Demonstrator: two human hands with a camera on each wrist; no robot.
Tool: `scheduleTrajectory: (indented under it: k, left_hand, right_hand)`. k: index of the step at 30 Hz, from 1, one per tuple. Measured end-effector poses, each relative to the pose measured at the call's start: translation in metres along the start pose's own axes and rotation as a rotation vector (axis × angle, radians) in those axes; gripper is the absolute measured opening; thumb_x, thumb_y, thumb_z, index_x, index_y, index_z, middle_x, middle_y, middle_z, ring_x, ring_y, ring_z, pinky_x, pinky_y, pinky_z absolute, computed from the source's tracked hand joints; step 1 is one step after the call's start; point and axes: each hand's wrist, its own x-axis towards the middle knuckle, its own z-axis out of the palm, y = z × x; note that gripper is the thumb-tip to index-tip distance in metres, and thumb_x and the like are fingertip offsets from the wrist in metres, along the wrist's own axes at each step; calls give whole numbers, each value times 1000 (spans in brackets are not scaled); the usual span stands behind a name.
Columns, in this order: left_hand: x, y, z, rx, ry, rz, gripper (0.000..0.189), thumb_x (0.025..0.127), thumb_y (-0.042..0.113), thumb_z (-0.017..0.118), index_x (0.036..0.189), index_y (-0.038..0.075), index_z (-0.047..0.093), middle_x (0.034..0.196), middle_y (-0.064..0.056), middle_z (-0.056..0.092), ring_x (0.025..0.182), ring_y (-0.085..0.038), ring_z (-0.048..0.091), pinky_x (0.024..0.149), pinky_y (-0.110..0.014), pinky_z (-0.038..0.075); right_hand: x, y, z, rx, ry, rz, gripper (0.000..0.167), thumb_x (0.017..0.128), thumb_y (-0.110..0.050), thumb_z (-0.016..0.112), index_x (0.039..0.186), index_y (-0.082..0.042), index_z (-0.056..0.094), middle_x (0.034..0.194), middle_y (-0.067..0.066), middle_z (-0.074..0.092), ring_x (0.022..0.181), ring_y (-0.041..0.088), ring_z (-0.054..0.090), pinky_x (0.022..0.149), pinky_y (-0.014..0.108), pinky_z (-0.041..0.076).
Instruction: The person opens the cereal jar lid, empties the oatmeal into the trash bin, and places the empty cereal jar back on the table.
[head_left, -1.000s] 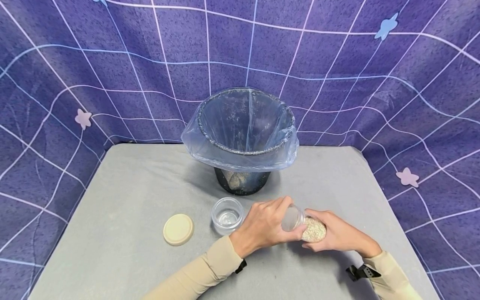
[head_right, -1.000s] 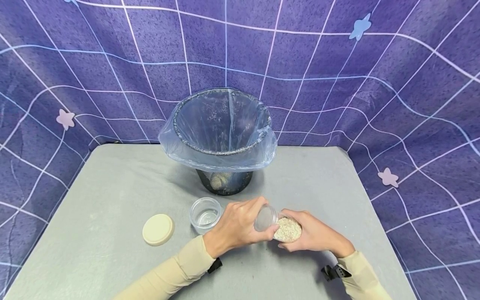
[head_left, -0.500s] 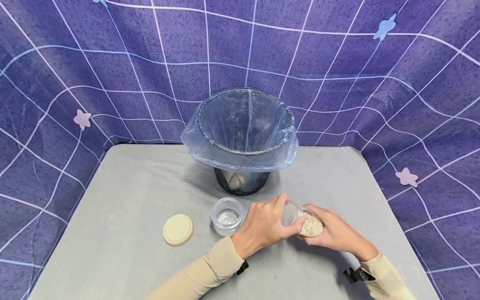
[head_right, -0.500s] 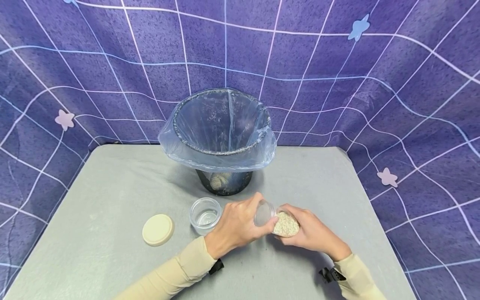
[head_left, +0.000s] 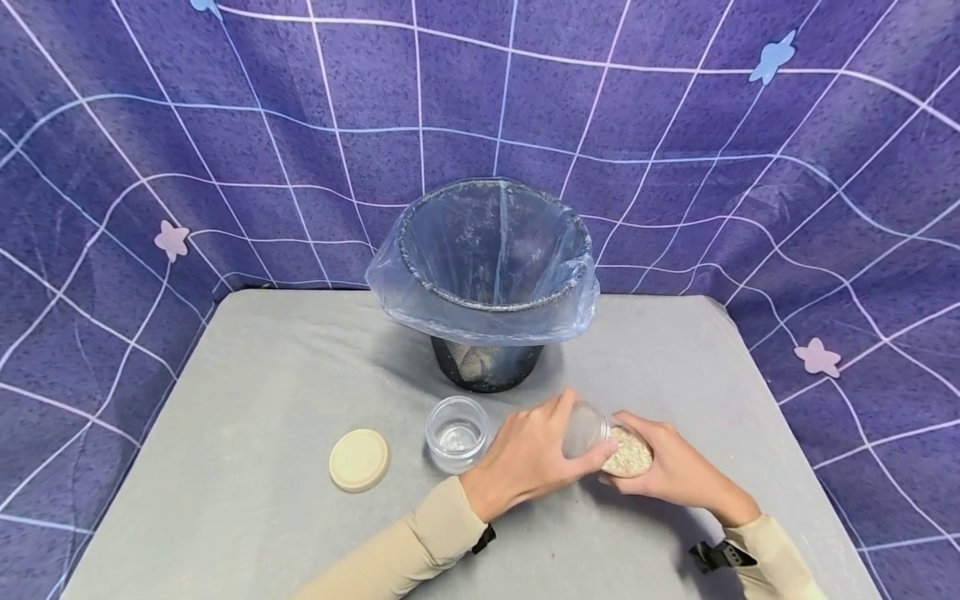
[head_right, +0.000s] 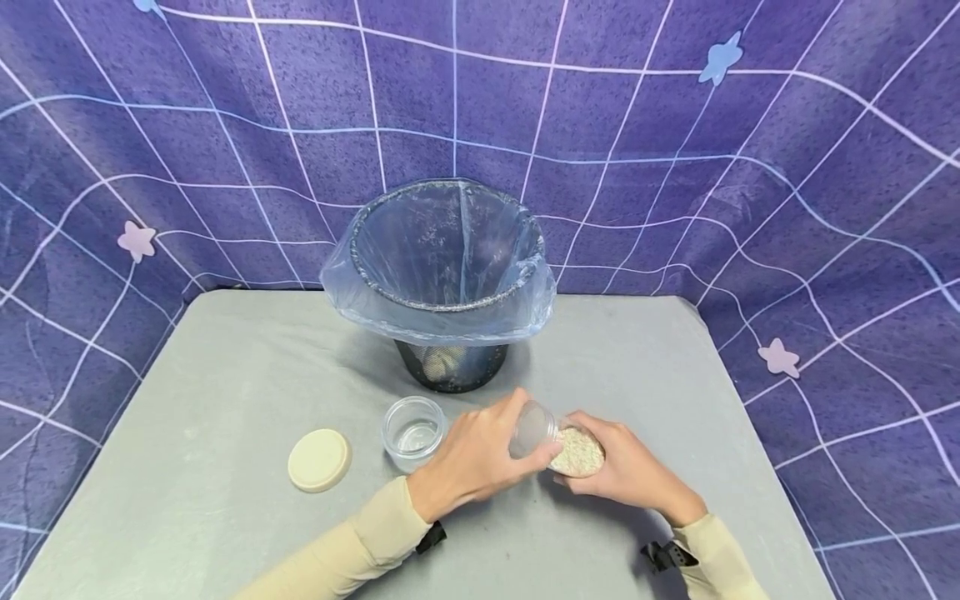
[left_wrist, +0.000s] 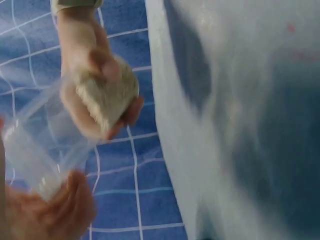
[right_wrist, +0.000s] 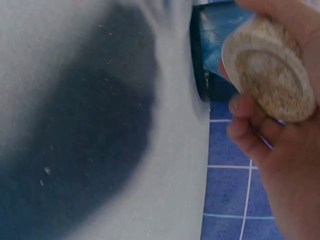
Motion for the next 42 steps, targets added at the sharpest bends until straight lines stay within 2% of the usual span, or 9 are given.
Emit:
scheduleTrajectory:
  k: [2, 5, 11, 17, 25, 29, 35, 38, 42]
  left_hand:
    - [0, -2, -5, -15, -49, 53, 55, 100, 64, 63, 131, 19, 59, 108, 6, 70, 76, -10, 67, 65, -25, 57]
    - [1, -5, -11, 12, -91, 164, 63, 99, 63, 64, 143, 18, 55, 122, 6, 68, 88, -8, 68, 72, -25, 59]
    - [4, -7, -16, 73, -76, 324, 65, 96, 63, 69, 139, 15, 59, 117, 5, 70, 85, -7, 67, 60, -22, 53]
    - [4, -7, -13, 64, -39, 351, 60, 93, 60, 74, 130, 15, 60, 110, 7, 69, 77, -5, 63, 55, -20, 50]
    - [3, -7, -6, 35, -14, 267, 55, 94, 57, 76, 126, 14, 61, 104, 7, 71, 74, -9, 66, 57, -26, 54]
    - [2, -5, -4, 23, 2, 202, 53, 94, 58, 75, 121, 14, 61, 88, 10, 64, 66, -7, 59, 54, -23, 50]
    - [1, -2, -1, 5, -4, 30, 57, 93, 62, 74, 116, 11, 60, 67, 12, 52, 50, -2, 44, 44, -16, 35]
    - [0, 1, -1, -26, -6, -73, 55, 92, 64, 73, 110, 14, 60, 64, 12, 51, 48, -2, 45, 42, -16, 33]
    - [0, 5, 1, -14, 22, -164, 55, 93, 69, 70, 102, 16, 58, 60, 12, 48, 47, -3, 45, 41, -18, 34]
  right_hand:
    - [-1, 0, -4, 34, -35, -7, 56, 77, -23, 97, 122, -30, 65, 98, -14, 70, 81, 4, 66, 69, 27, 58]
    - [-2, -2, -12, 108, -100, -22, 55, 78, -24, 97, 122, -29, 65, 97, -13, 70, 80, 5, 66, 68, 27, 58]
    - [-4, -4, -20, 234, -255, -47, 54, 82, -22, 95, 128, -25, 67, 104, -9, 72, 84, 6, 67, 71, 27, 59]
    - [-4, -2, -18, 241, -268, -66, 56, 82, -21, 95, 130, -24, 67, 106, -9, 72, 85, 6, 67, 72, 27, 59]
    - [-4, -2, -13, 148, -168, -65, 52, 79, -21, 96, 121, -26, 66, 96, -13, 69, 78, 2, 65, 67, 25, 58]
    - [-3, -1, -10, 101, -127, -38, 51, 79, -23, 96, 118, -29, 64, 93, -15, 68, 76, 2, 64, 65, 25, 57]
    - [-2, 1, -6, 14, -57, 11, 56, 77, -24, 96, 122, -34, 65, 98, -17, 70, 79, 3, 66, 68, 26, 58]
    - [-1, 1, -4, -28, -16, 9, 60, 74, -20, 96, 125, -32, 66, 102, -17, 72, 83, 3, 67, 71, 27, 59]
    - [-1, 2, -3, -84, 33, 6, 66, 69, -17, 97, 128, -27, 68, 107, -14, 73, 87, 2, 67, 75, 28, 60]
